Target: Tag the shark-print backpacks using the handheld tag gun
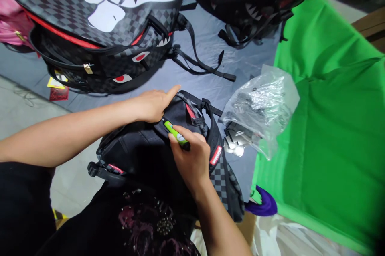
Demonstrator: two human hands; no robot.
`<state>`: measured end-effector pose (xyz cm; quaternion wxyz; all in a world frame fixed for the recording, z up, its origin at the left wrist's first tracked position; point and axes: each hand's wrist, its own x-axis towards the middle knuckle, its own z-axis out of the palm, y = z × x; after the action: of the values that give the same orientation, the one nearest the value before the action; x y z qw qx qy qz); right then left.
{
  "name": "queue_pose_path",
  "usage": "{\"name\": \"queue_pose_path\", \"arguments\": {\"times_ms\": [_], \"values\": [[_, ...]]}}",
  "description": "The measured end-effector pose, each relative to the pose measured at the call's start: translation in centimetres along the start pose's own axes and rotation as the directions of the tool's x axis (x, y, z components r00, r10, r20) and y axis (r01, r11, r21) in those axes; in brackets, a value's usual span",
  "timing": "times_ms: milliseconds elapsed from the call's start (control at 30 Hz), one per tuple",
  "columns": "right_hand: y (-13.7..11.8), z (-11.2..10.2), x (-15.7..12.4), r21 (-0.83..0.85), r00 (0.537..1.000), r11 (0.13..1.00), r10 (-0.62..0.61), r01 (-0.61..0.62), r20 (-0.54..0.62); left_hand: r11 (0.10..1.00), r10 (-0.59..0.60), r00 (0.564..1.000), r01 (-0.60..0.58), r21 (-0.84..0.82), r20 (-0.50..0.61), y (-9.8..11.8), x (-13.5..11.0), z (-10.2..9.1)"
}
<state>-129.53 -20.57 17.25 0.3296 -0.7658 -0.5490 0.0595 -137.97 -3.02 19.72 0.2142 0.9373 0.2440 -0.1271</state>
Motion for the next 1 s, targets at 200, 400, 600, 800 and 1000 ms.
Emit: {"name": "queue_pose_path", "arguments": {"times_ms": [200,400,600,800,1000], "values": [[-0.31,-0.07,0.09,-0.011,1.000,1.000,-0.027,0.027,0.016,1.000,-0.010,1.000,0.010,0.028,-0.003,0.09,-0.04,0.00],[-0.39,-0.09,0.15,0.007,0.999,1.000,-0.023,0.022,0.041,0.999,-0.019,1.000,0.019,0.031,-0.004,0.17,-0.07,-0.01],[-0.46,-0.41,0.19,0.003,0.997,0.999,-0.048,0.048,0.062,1.000,-0.017,0.999,0.017,0.023,-0.029,0.18,-0.04,0.17],[-0.45,-0.46,0.04,-0.025,0.998,0.999,-0.036,0.037,0.044,0.999,-0.025,0.999,0.025,0.023,-0.033,0.24,-0.06,0.13],[-0.12,-0.40,0.00,0.019,1.000,0.999,-0.030,0.030,0.007,0.999,-0.032,0.999,0.033,0.037,-0.033,0.26,-0.04,0.08]]}}
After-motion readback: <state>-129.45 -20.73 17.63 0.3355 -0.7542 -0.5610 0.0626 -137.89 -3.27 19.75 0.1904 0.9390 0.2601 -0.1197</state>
